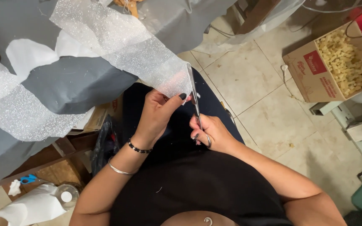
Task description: Cutting a strip of white sparkly fabric with scissors on a work table in a sewing environment.
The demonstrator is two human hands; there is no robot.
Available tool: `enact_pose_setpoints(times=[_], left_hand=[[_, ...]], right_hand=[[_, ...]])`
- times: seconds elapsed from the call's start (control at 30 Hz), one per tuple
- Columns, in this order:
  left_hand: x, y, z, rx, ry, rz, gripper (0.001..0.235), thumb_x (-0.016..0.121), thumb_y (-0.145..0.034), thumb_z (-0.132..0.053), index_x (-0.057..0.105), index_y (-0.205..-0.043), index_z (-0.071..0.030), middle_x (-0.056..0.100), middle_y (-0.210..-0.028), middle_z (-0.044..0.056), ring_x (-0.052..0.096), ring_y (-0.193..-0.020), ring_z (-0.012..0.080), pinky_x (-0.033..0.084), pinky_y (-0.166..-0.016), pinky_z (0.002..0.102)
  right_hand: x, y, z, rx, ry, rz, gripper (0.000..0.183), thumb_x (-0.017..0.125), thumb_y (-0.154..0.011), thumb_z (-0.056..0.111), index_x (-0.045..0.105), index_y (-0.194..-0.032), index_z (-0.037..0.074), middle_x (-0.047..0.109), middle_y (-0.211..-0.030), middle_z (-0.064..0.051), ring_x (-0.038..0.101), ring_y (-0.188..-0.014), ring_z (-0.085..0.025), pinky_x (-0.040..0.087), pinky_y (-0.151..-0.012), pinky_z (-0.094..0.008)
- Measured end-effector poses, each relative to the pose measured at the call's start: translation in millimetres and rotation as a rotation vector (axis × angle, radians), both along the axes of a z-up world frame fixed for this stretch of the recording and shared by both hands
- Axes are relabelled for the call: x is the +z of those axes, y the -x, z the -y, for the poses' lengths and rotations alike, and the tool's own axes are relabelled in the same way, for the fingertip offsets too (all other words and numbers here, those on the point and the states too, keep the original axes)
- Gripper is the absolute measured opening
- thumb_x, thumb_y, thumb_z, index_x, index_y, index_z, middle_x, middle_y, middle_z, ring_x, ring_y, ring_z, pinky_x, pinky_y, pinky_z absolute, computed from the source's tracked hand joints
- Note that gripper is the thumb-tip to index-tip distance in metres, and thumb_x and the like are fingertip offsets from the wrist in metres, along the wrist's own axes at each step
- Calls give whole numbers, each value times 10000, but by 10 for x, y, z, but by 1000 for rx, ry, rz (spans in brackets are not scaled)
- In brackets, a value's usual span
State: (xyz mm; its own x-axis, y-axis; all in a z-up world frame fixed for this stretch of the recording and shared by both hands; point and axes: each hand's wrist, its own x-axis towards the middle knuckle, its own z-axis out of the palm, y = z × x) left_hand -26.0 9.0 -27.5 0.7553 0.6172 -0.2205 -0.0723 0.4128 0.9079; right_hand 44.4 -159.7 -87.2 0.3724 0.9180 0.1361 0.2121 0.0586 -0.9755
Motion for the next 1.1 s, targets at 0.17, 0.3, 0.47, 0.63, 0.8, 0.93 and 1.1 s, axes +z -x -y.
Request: enact_pose_setpoints(times=[0.17,0.3,0.47,0.63,0.8,0.93,1.1], left_hand=[[278,44,-9,-48,-7,-13,91,779,-824,2,711,-878,-26,662,-735,27,611,-699,50,566,-623,241],[195,148,-119,-55,4,2,103,769,-813,17,693,-863,-31,663,-714,29,638,-687,49,559,-606,210],[347,231,-143,-81,58,76,138,772,-806,34,653,-807,-35,614,-693,18,603,-668,45,520,-574,187],[182,316,-212,-138,0,123,83,735,-861,9,664,-883,-27,609,-732,18,560,-697,43,514,-582,206],[127,353,-276,-176,-73,143,61,711,-886,7,671,-921,-23,608,-751,12,562,-724,37,513,-598,200],[113,379,-306,-203,-91,148,63,700,-896,0,677,-951,-20,618,-773,13,571,-733,40,512,-599,197],[81,424,-340,-212,-70,132,89,699,-889,-16,689,-977,-14,626,-783,15,580,-736,46,529,-609,211]], right_hand=[[-100,-65,12,68,-11,45,560,524,-925,712,513,-831,160,617,-545,2,639,-524,-222,515,-553,-294],[-41,-125,-26,132,6,17,600,510,-893,752,513,-845,154,618,-564,-4,657,-542,-218,530,-571,-303],[-5,-226,-68,202,14,-20,657,505,-847,805,512,-857,148,623,-596,22,717,-598,-166,543,-590,-271],[-18,-257,-56,221,10,2,653,532,-849,787,525,-846,134,600,-603,10,693,-572,-181,533,-580,-265],[-93,-273,-8,222,37,0,620,551,-871,751,526,-826,133,596,-598,22,698,-564,-162,536,-582,-255],[-76,-269,-12,217,38,7,605,550,-888,731,523,-813,131,581,-583,22,686,-542,-160,527,-575,-252],[-70,-277,11,214,63,-3,601,541,-896,730,510,-808,137,561,-564,29,670,-527,-145,517,-567,-241]])
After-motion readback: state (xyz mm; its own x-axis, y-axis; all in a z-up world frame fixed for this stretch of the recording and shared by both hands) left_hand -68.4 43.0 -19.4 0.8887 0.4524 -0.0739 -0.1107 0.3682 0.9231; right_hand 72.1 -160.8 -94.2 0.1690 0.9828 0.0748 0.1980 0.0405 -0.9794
